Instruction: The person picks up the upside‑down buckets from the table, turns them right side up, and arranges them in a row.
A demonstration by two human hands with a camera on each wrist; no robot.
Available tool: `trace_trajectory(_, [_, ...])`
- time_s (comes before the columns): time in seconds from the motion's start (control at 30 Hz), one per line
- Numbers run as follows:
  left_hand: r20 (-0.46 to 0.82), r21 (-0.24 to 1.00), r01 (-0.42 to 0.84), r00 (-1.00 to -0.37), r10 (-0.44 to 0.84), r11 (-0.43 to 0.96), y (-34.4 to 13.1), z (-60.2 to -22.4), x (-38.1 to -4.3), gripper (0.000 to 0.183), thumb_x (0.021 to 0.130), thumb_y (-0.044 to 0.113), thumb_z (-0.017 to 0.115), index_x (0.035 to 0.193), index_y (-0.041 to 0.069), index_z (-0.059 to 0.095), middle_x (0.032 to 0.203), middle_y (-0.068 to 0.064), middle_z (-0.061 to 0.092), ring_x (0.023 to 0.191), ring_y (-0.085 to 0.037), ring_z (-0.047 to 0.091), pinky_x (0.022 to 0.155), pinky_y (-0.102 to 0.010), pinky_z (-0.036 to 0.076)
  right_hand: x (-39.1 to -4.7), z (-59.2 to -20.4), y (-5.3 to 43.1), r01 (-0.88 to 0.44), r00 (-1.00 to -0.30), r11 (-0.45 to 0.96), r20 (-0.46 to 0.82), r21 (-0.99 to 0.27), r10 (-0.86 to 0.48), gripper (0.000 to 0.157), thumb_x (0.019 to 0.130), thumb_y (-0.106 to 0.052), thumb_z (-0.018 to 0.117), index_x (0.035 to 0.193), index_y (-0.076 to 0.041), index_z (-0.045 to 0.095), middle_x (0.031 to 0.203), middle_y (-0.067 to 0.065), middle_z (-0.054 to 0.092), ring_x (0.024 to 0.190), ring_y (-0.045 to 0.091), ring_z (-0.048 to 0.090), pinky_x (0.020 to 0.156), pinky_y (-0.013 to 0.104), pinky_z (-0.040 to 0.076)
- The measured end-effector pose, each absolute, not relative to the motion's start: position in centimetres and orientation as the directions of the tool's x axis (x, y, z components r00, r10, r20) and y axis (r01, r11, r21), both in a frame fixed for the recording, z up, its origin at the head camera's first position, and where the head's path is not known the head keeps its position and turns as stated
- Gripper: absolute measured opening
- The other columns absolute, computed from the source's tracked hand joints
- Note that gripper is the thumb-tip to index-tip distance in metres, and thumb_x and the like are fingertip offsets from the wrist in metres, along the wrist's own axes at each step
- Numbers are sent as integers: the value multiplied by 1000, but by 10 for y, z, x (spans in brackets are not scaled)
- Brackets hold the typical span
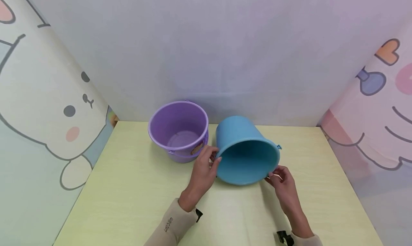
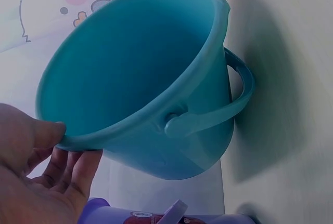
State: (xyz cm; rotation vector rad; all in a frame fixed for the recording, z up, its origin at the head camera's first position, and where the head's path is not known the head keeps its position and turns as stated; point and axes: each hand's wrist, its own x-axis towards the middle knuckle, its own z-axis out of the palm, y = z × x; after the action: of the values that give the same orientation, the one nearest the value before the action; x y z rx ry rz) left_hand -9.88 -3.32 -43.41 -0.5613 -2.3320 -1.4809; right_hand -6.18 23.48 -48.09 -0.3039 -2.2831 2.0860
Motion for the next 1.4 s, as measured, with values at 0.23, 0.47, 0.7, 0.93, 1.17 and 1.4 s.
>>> trace_trajectory(0.23, [466,787,481,-874,139,386,-33,-435,-99,22,87,4,63,107,10,55,93,0,50,77,-9,53,58,-20,50,-63,-482,234,95,-981,79,-80,-992,178,28,96,-5,49,121,2,39,112,20,47,93,15,63,81,30,51])
trace_trajectory(0.47, [452,801,466,-882,130,376,-33,-433,-98,31,87,2,63,116,12,55,92,-1,49,77,-10,53,57,-21,49,-62,-475,234,60,-971,105,-33,-993,238,30,95,-9,52,121,1,42,111,17,49,90,15,63,78,24,52])
trace_trajectory(0.7, [431,841,440,-897,102,316,-33,-434,-97,36,88,4,62,121,15,54,92,-1,50,77,-11,54,57,-23,50,-62,-464,233,34,-948,77,-7,-997,319,34,92,-11,57,123,-2,45,111,15,51,89,15,61,77,23,53])
trace_trajectory(0.93, [327,924,333,-943,66,185,-33,-429,-95,37,88,2,61,123,11,52,94,-11,51,77,-22,55,54,-26,49,-60,-463,232,-4,-965,19,9,-1000,262,37,93,-10,55,127,-3,42,110,15,51,89,17,62,75,28,54])
trace_trajectory(1.17, [261,960,266,-963,65,86,-33,-401,-85,35,88,-6,57,122,-1,50,93,-21,48,76,-29,53,54,-29,52,-60,-462,231,-40,-968,16,43,-999,246,39,93,-7,55,129,-3,41,109,16,52,89,16,63,73,30,55])
trace_trajectory(1.4, [233,970,237,-971,57,60,-32,-396,-83,35,88,-7,57,122,-3,49,93,-23,47,75,-30,53,55,-32,54,-58,-457,230,-60,-961,24,64,-998,269,41,91,-3,55,130,-4,43,108,16,52,87,15,61,74,28,54])
